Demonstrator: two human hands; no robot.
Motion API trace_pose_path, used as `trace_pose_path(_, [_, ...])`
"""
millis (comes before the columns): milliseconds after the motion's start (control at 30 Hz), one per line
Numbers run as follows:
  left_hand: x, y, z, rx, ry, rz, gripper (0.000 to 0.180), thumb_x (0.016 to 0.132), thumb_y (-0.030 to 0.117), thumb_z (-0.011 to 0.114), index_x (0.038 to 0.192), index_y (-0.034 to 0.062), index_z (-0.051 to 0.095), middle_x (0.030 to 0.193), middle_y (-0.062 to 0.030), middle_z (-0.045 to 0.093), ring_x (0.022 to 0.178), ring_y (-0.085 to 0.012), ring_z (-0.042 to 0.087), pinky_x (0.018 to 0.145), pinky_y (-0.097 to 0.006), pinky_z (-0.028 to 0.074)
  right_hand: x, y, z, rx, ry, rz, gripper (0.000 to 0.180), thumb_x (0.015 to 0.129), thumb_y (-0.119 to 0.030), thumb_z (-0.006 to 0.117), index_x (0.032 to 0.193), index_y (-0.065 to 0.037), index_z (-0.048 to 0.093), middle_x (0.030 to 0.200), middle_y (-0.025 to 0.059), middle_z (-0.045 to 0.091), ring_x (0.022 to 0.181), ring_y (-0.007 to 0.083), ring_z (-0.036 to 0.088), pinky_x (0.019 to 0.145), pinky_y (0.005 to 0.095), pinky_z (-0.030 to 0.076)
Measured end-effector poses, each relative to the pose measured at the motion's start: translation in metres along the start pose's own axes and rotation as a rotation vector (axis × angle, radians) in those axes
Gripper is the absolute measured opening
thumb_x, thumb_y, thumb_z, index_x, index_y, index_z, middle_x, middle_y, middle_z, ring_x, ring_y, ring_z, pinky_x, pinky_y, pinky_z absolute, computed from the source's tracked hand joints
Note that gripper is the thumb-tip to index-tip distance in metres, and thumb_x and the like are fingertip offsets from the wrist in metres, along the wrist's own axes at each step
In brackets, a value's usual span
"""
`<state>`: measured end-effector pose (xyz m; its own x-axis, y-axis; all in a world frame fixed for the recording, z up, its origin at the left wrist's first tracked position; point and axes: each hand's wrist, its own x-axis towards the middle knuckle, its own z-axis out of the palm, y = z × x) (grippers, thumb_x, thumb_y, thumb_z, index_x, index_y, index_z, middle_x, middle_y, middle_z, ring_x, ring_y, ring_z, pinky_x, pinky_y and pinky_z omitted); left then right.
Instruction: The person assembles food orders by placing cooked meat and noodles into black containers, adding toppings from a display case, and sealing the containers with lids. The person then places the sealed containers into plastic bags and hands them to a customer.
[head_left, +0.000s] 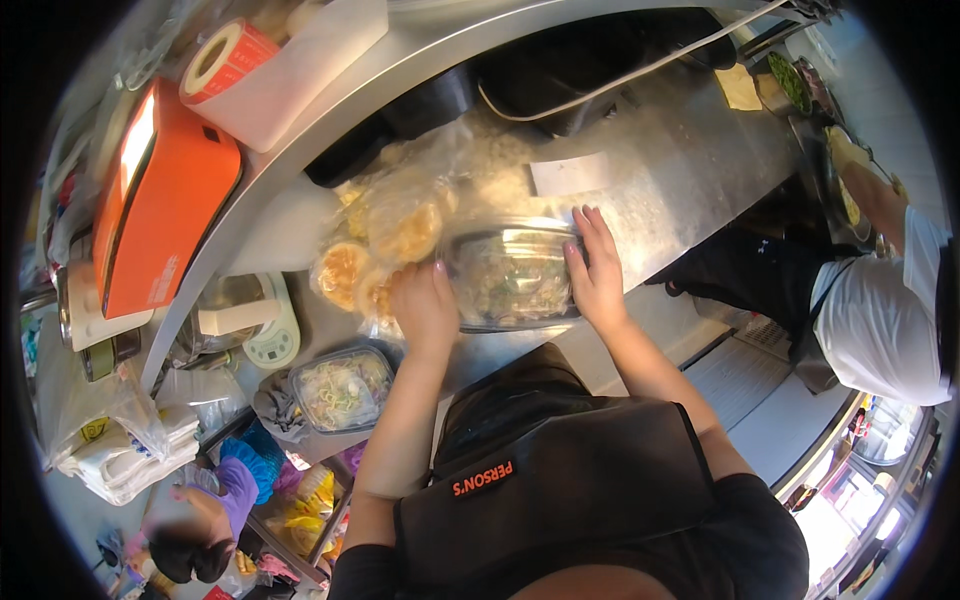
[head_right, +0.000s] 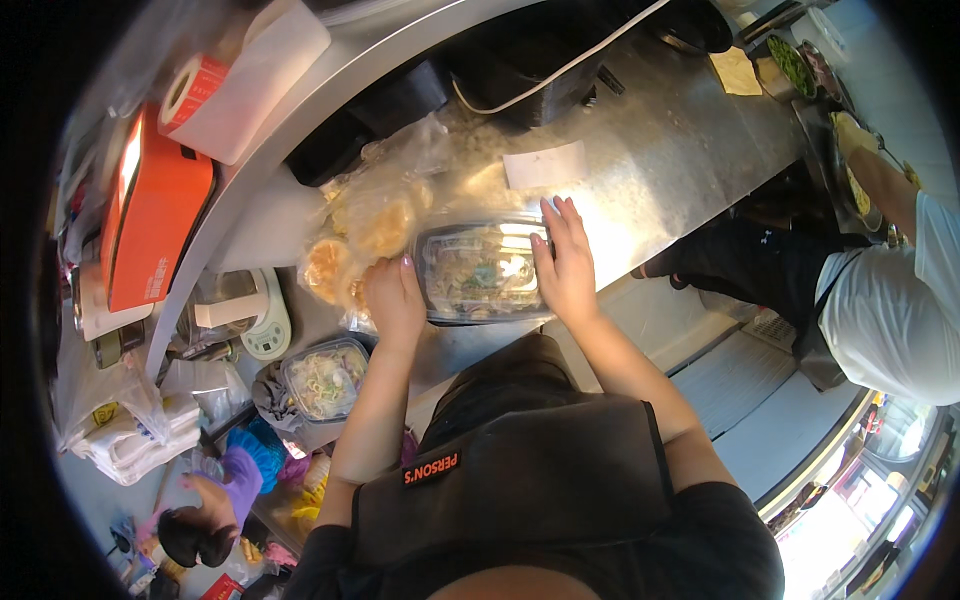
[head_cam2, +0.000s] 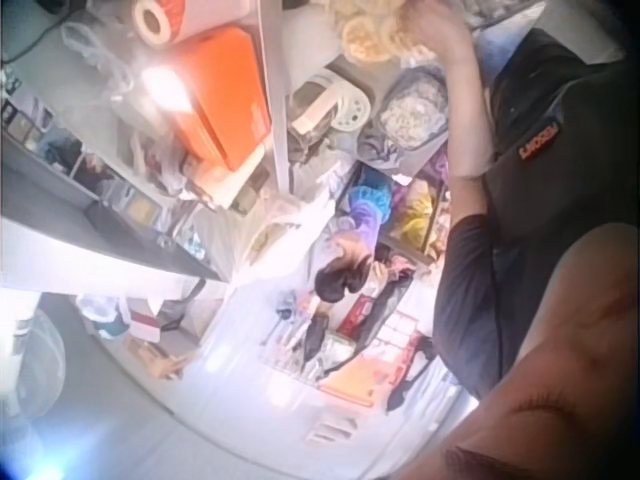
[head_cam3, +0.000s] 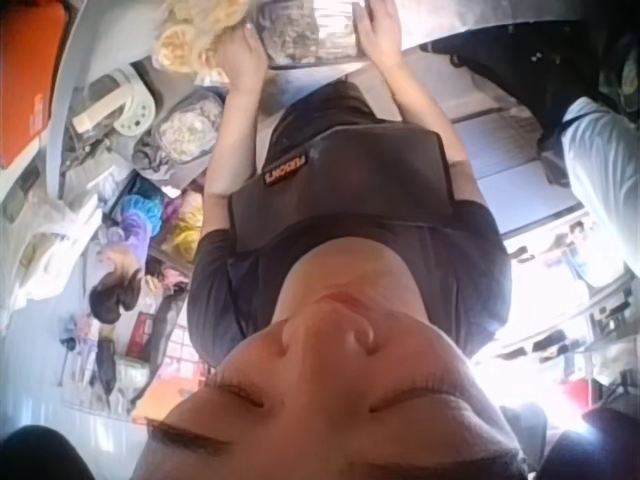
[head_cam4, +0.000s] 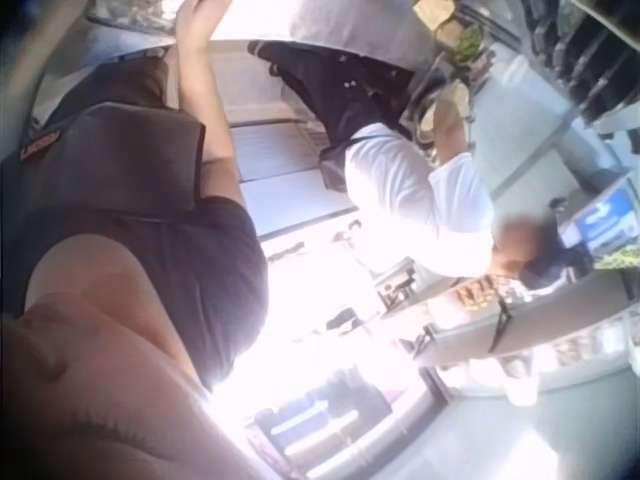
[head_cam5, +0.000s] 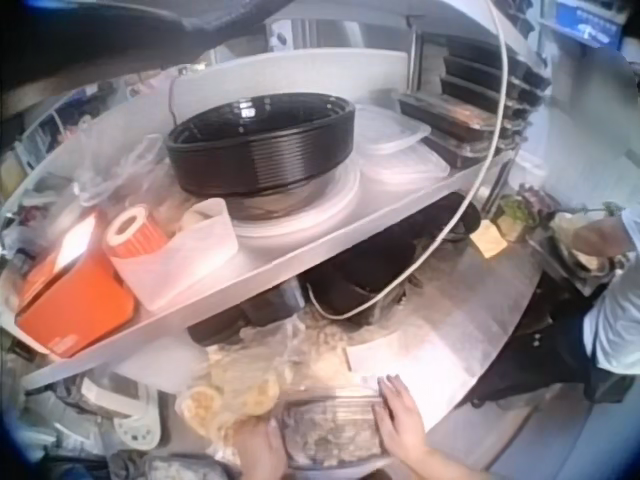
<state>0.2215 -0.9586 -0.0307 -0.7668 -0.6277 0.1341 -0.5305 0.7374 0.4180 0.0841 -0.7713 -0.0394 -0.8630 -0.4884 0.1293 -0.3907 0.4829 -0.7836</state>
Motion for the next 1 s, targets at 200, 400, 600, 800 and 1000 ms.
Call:
trace_pose_path(200, [-0.003, -0.002, 0.006, 0.085, -0.081, -0.034, 0.026, 0.085, 0.019, 0.052, 0.068, 0.0019, 0.063, 0.073, -0.0154, 0.057, 0.077, -0.0336, 0.053, 0.071, -0.046, 0.039, 0.010, 0.010, 0.004, -0.083, -0.113, 0.023, 0.039, 0.087, -0.014, 0.055, 0.124, -0.001, 0.051, 0.129, 0.0230, 0.045, 0.123, 0.0392, 0.041, 0.100, 0.0403, 0.037])
trace_pose_path(400, [-0.027, 0.001, -0.002, 0.149, -0.086, -0.072, 0.026, 0.084, 0.021, 0.055, 0.066, 0.0033, 0.063, 0.071, -0.0134, 0.058, 0.077, -0.0317, 0.054, 0.068, -0.044, 0.038, -0.007, -0.001, 0.003, -0.091, -0.092, -0.012, 0.040, 0.085, -0.010, 0.056, 0.124, 0.000, 0.051, 0.131, 0.0233, 0.044, 0.124, 0.0391, 0.039, 0.100, 0.0413, 0.037])
trace_pose_path(600, [-0.020, -0.005, 0.004, 0.148, -0.058, -0.074, 0.026, 0.083, 0.021, 0.056, 0.064, 0.0041, 0.063, 0.071, -0.0130, 0.057, 0.077, -0.0315, 0.053, 0.069, -0.043, 0.039, 0.006, 0.002, 0.009, -0.126, -0.100, -0.051, 0.040, 0.085, -0.011, 0.055, 0.123, 0.000, 0.051, 0.129, 0.0231, 0.045, 0.123, 0.0392, 0.041, 0.100, 0.0421, 0.036])
trace_pose_path(800, [-0.023, -0.006, 0.010, 0.078, -0.120, -0.121, 0.016, 0.082, 0.017, 0.056, 0.085, 0.0032, 0.064, 0.084, -0.0155, 0.057, 0.083, -0.0339, 0.053, 0.073, -0.045, 0.041, 0.002, 0.006, 0.010, -0.095, -0.127, -0.022, 0.040, 0.086, -0.011, 0.054, 0.124, -0.001, 0.050, 0.130, 0.0230, 0.044, 0.121, 0.0390, 0.042, 0.100, 0.0410, 0.037])
trace_pose_path(1000, [-0.008, -0.008, 0.012, -0.160, -0.107, 0.368, 0.047, 0.078, 0.008, 0.056, 0.123, -0.0013, 0.047, 0.124, -0.0227, 0.048, 0.118, -0.0399, 0.043, 0.097, -0.044, 0.037, 0.004, 0.010, 0.013, -0.145, -0.110, -0.055, 0.039, 0.086, -0.011, 0.053, 0.123, -0.001, 0.051, 0.129, 0.0224, 0.045, 0.120, 0.0390, 0.043, 0.100, 0.0410, 0.037])
